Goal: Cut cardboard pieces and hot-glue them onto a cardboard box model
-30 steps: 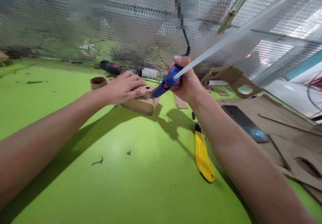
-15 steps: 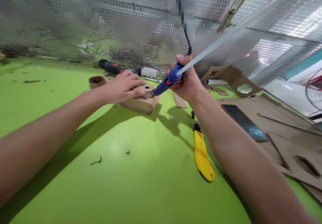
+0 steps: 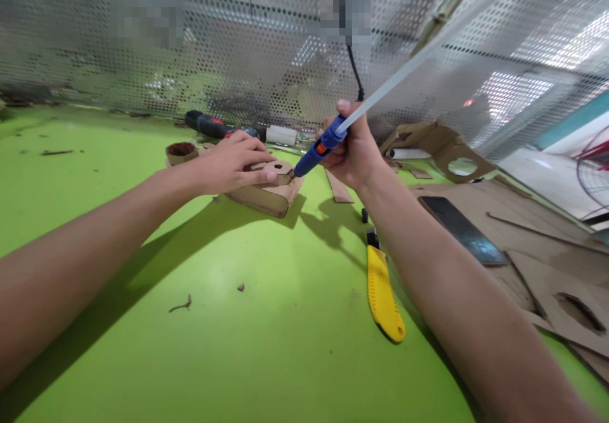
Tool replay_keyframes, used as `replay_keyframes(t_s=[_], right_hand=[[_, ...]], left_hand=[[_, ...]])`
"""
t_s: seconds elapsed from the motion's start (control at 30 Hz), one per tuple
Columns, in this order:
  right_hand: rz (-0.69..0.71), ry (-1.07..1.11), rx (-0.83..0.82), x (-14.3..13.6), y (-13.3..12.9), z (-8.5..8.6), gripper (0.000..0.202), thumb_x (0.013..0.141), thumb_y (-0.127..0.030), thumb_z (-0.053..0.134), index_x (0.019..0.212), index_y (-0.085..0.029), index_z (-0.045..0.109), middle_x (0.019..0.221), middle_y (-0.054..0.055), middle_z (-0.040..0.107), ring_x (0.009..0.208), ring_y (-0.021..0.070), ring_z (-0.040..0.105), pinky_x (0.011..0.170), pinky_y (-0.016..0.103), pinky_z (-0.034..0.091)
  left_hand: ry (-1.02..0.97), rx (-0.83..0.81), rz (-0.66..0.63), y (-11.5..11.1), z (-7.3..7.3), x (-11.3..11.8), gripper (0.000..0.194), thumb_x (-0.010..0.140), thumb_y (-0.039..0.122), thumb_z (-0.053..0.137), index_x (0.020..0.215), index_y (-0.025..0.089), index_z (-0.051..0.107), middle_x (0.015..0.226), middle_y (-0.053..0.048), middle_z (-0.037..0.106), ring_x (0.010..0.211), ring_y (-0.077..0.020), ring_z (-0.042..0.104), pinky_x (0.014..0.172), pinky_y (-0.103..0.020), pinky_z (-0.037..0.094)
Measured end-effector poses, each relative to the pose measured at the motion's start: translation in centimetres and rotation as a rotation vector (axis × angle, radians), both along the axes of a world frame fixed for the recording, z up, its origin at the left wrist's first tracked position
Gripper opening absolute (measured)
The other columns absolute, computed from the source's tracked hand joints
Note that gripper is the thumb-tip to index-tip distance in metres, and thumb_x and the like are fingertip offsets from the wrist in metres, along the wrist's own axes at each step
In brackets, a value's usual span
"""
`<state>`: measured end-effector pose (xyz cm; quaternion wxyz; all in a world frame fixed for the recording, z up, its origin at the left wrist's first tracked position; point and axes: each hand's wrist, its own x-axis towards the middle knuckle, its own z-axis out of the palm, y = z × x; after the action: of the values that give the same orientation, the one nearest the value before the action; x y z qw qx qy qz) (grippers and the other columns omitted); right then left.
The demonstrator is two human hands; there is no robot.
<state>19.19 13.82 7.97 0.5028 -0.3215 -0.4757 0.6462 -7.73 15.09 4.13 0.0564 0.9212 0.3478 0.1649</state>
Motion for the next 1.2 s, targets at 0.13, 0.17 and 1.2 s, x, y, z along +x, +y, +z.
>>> replay_keyframes(t_s=[0.13,0.17,1.2], right_hand=[[-0.035,0.000,-0.050,-0.1,-0.3,0.2,0.068,0.107,-0.059,0.062,0.072,-0.026,0.014,0.054,-0.010,0.017,0.057,0.0114,0.001,0.044,0.025,0.013],[-0.036,0.000,-0.055,-0.1,-0.3,0.2,0.067,0.108,-0.058,0.061,0.072,-0.026,0.014,0.054,-0.010,0.017,0.057,0.0115,0.001,0.044,0.025,0.013],[-0.062,0.087,0.089,0.3,1.3,-1.5,0.079,0.080,-0.063,0.089,0.065,-0.027,0.020,0.046,-0.012,0.021,0.044,0.0082,0.009,0.039,0.027,0.014]], left_hand=[[-0.008,-0.007,0.000,0.1,0.0,0.0,0.071,0.107,0.079,0.044,0.143,0.028,0.079,0.140,-0.013,0.073,0.128,-0.0394,0.054,0.111,-0.055,0.040],[-0.006,-0.009,0.000,0.1,0.0,0.0,0.071,0.108,0.078,0.044,0.143,0.028,0.079,0.140,-0.013,0.073,0.128,-0.0393,0.054,0.112,-0.055,0.040],[-0.004,-0.033,-0.007,0.1,-0.1,-0.4,0.073,0.109,0.078,0.041,0.145,0.026,0.076,0.137,-0.015,0.072,0.129,-0.0382,0.054,0.110,-0.052,0.042]])
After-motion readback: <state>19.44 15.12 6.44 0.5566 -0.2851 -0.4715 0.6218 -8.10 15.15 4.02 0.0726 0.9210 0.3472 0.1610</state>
